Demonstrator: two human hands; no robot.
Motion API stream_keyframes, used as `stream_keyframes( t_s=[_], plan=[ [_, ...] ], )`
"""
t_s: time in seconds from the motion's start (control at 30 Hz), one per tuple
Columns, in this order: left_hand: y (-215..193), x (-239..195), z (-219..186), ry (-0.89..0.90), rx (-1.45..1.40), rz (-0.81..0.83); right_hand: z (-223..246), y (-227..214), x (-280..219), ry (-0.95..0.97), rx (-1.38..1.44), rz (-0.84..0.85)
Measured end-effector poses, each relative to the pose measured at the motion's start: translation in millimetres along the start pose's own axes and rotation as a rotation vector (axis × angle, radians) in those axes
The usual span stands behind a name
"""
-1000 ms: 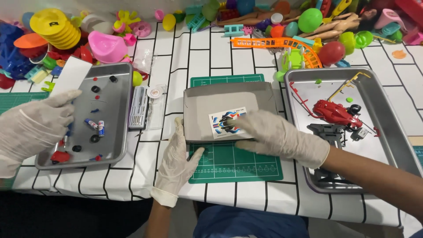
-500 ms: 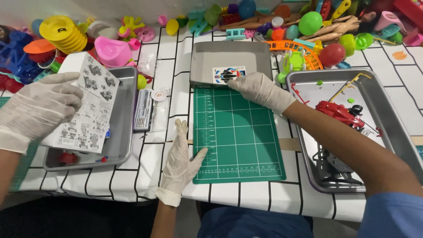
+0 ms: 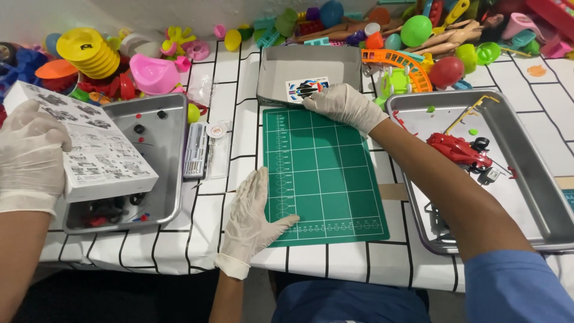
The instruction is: The person unpacks a toy car kit from a box and organizes the parts on a tray. They then assemble the black chassis on a green cutting mat, attaching wheels and a battery pack using a screwdriver and glue.
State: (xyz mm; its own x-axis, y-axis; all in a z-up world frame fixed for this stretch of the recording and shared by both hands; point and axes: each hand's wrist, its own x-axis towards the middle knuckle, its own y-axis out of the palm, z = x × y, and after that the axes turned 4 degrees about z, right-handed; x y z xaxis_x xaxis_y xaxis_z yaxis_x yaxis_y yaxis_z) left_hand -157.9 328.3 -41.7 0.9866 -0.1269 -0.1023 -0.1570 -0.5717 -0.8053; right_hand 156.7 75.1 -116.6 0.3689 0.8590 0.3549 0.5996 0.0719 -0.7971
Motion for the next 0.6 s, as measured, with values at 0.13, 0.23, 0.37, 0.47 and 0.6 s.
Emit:
stream_keyframes(
  t_s=[0.13,0.23,0.37,0.47,0.6],
  plan=[
    [5.8,3.0,11.8,0.068,0.089,0.022,2.9,-14.1,2.5,-0.013,-0.184,-0.042],
    [9.8,6.0,19.6,0.095,0.135,0.001,-9.1,8.7,-15.9,-0.006,-0.27,-0.072],
    [21.5,5.2,38.8,0.158,0.512,-0.014,-8.9,-16.3,-23.8,-0.016,0.002,-0.01],
    [22.0,-2.1,44.6,0.229,0.483,-0.044,-1.9,-39.3,-17.3,0.05,0.119,0.236],
    [29.3,-10.2,58.4,0.259,0.876,-0.213,14.7,-50.3,-8.1,0.118,0.243,0.108]
  ],
)
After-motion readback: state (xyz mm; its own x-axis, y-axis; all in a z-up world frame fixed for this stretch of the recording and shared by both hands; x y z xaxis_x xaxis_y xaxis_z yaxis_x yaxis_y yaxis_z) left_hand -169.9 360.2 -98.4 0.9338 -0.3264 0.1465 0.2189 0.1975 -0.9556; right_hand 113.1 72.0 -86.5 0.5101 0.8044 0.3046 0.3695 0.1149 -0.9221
